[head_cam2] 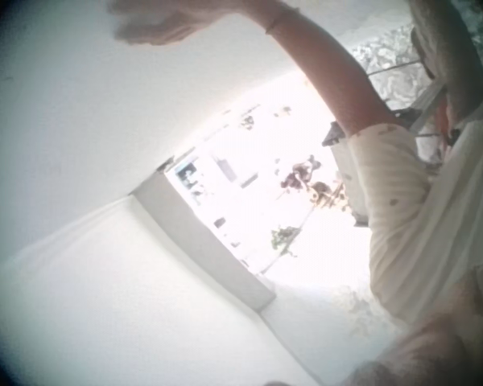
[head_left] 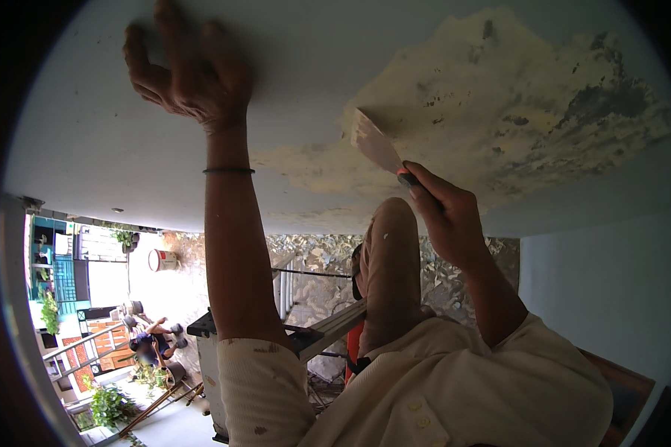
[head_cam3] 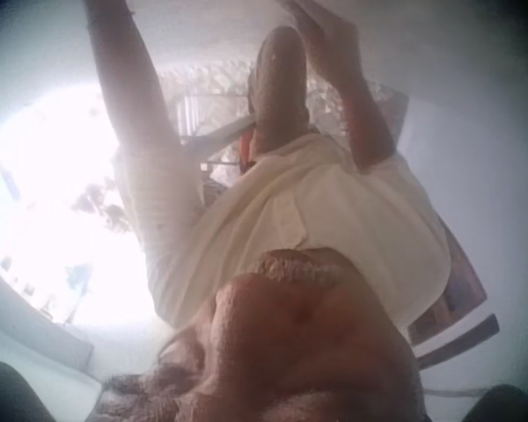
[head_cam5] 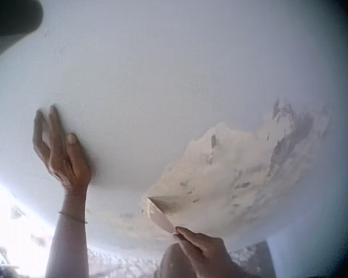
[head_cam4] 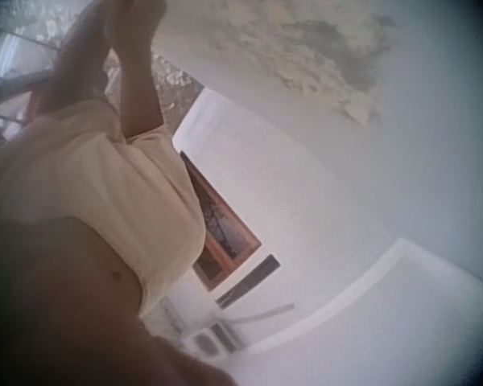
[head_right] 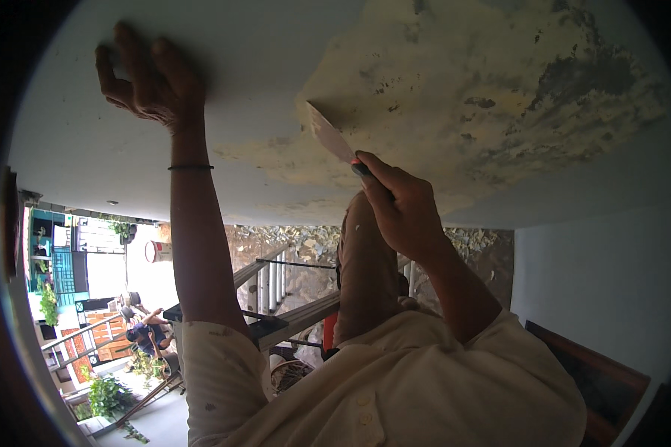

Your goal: The person applies plaster to a ceiling using a trowel, smoothing the surface with repeated strokes. The person stands on a ladder and uses the left hand to stabilize while spreading the material with the right hand.

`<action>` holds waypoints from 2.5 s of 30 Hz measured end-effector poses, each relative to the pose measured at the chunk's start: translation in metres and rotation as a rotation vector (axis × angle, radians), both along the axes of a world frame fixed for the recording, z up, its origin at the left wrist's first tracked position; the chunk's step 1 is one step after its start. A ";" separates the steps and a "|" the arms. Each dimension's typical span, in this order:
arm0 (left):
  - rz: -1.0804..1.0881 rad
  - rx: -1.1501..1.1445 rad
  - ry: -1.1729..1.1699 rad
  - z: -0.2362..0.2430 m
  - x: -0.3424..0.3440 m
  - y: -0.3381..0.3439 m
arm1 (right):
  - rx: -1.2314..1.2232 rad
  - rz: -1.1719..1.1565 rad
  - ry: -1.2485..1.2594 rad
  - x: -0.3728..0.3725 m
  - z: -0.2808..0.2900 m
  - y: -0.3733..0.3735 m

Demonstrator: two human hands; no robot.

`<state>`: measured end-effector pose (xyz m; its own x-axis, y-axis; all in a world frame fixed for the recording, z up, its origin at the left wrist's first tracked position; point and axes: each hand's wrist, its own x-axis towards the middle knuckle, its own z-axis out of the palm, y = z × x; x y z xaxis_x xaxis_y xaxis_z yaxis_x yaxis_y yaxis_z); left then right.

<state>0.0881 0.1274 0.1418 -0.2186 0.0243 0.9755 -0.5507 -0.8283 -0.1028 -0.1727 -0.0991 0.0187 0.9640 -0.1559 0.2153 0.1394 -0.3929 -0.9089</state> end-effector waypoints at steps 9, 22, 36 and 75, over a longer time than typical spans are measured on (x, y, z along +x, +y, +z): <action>-0.021 -0.047 0.008 -0.001 -0.004 -0.002 | -0.013 -0.034 -0.105 -0.005 -0.006 -0.003; -0.037 -0.054 -0.013 0.004 -0.003 -0.004 | -0.078 0.000 -0.073 0.007 -0.001 0.001; 0.003 -0.031 0.010 0.003 0.000 -0.001 | -0.165 0.065 -0.020 0.037 -0.001 0.029; 0.021 -0.014 0.033 -0.003 0.000 0.000 | -0.030 -0.063 -0.101 0.005 -0.076 0.034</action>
<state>0.0880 0.1272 0.1384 -0.1869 0.0333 0.9818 -0.5359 -0.8411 -0.0735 -0.1682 -0.0654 -0.0575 0.9254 -0.2079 0.3167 0.2040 -0.4309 -0.8790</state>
